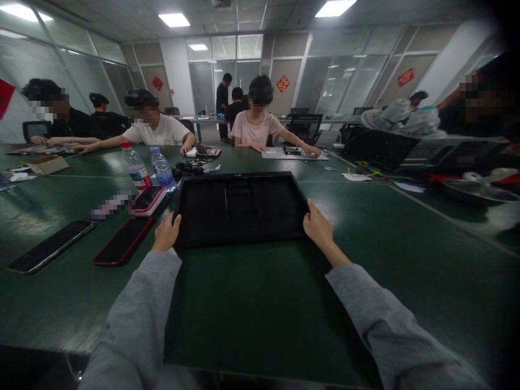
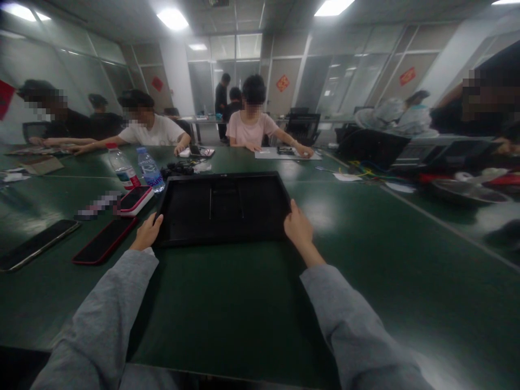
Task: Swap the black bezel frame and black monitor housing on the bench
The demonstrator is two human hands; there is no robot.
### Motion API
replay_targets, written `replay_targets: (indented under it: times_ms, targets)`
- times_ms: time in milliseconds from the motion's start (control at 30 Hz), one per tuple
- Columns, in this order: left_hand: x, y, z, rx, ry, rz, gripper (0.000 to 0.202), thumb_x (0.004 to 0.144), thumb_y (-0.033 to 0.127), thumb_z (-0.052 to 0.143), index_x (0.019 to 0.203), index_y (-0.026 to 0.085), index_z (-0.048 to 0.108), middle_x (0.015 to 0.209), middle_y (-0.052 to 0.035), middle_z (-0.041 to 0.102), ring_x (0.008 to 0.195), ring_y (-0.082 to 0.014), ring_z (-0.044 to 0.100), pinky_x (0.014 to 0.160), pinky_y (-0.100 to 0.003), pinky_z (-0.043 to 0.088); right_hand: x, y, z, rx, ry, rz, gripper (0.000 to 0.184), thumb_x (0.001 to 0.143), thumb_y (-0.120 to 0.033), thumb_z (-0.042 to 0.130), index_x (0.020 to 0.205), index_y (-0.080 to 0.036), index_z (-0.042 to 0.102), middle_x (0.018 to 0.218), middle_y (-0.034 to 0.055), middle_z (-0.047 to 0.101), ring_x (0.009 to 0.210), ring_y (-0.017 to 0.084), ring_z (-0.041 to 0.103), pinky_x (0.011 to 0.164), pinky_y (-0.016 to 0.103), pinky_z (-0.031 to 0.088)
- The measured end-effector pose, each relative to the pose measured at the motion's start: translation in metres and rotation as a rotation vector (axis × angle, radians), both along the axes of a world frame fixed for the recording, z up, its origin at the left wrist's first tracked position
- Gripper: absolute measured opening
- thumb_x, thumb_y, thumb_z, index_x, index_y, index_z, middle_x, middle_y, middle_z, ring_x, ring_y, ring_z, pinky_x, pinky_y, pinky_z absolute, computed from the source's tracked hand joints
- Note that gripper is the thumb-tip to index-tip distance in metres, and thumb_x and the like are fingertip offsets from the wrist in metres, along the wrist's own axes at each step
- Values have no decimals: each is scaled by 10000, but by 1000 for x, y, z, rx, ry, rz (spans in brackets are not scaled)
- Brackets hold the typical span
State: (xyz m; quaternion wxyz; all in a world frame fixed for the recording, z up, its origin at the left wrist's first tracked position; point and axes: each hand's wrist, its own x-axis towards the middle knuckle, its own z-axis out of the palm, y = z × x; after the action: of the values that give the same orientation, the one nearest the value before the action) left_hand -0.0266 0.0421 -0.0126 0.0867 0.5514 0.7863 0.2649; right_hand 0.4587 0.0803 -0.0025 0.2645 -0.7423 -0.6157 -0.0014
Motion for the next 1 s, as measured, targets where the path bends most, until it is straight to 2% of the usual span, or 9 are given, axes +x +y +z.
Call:
replay_targets:
  times_ms: [400,600,733,1000]
  targets:
    - [-1,8,0,-19,2,-2,607,979,520,348,1467,175,457,1378,-170,607,1311,-329,537,1083,-501,402,5,2,-5,-30,-1,-6,624,959,-232,321,1581,-180,318,1391,163,580,1086,301,648,911,462,526]
    - [1,9,2,-15,7,-6,526,977,418,362,1414,147,475,1335,-191,625,1306,-328,544,1083,-502,398,3,0,-3,37,61,-43,607,937,-251,361,1535,-164,421,1318,166,637,1082,311,651,935,480,519]
    - [3,9,3,-26,-10,1,503,973,405,359,1385,142,476,1340,-204,617,1316,-318,538,1092,-496,386,1,-4,1,70,92,-52,587,923,-261,391,1493,-155,487,1242,158,678,1074,307,651,944,469,511]
    - [3,12,4,-21,-88,-30,509,981,378,346,1407,111,429,1435,-201,552,1382,-285,478,1161,-465,316,1,-2,1,21,138,-83,577,948,-289,375,1512,-205,464,1268,151,668,1058,308,658,906,470,513]
